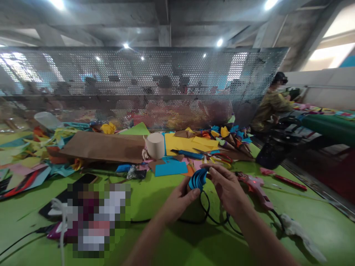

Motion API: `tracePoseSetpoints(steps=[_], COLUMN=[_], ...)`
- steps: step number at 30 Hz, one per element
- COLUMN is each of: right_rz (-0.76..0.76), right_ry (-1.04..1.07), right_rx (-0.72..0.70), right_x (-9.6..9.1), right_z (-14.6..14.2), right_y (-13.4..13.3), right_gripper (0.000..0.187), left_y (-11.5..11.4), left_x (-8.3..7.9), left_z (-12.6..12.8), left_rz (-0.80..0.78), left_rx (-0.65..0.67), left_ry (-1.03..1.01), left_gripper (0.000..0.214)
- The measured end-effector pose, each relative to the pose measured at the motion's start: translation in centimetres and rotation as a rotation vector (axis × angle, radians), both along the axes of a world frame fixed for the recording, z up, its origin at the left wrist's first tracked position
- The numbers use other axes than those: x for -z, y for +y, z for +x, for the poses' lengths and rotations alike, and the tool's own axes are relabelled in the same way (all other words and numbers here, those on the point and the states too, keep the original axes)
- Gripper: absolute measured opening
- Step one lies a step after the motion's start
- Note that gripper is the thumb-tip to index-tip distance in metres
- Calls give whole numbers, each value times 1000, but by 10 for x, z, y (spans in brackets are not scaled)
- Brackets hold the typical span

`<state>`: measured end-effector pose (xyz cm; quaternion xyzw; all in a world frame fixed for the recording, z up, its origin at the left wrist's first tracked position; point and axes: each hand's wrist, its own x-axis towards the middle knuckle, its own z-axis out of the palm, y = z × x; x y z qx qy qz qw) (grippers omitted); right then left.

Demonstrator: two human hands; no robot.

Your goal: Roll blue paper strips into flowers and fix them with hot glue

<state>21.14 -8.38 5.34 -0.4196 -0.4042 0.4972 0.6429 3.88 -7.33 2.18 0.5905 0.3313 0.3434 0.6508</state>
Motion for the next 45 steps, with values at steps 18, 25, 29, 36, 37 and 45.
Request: tracePoseSetpoints(steps=[18, 25, 29, 36, 37, 45], right_rz=[50, 75, 108, 102, 96, 72], right_ry=[-55, -54, -105, -106, -104, -116], right_rx=[20, 26, 34, 30, 32, 36], right_x=[2, 0, 2, 0, 0, 2], right_z=[0, 1, 2, 2, 2, 3], right_y=[0, -1, -1, -2, -2, -2], right_gripper=[19, 25, 20, 25, 27, 18], left_y=[-1, -3, -6, -4, -3, 0], left_x=[1, 4, -2, 2, 3, 0], left_z=[0, 0, -2, -1, -1, -1], left_rz=[-148, -258, -289, -249, -236, -110], left_rx=[13, 36, 84, 79, 61, 47], left_ry=[-132, -166, -145, -155, -151, -96], left_gripper=[69, 61, 61, 58, 58, 62])
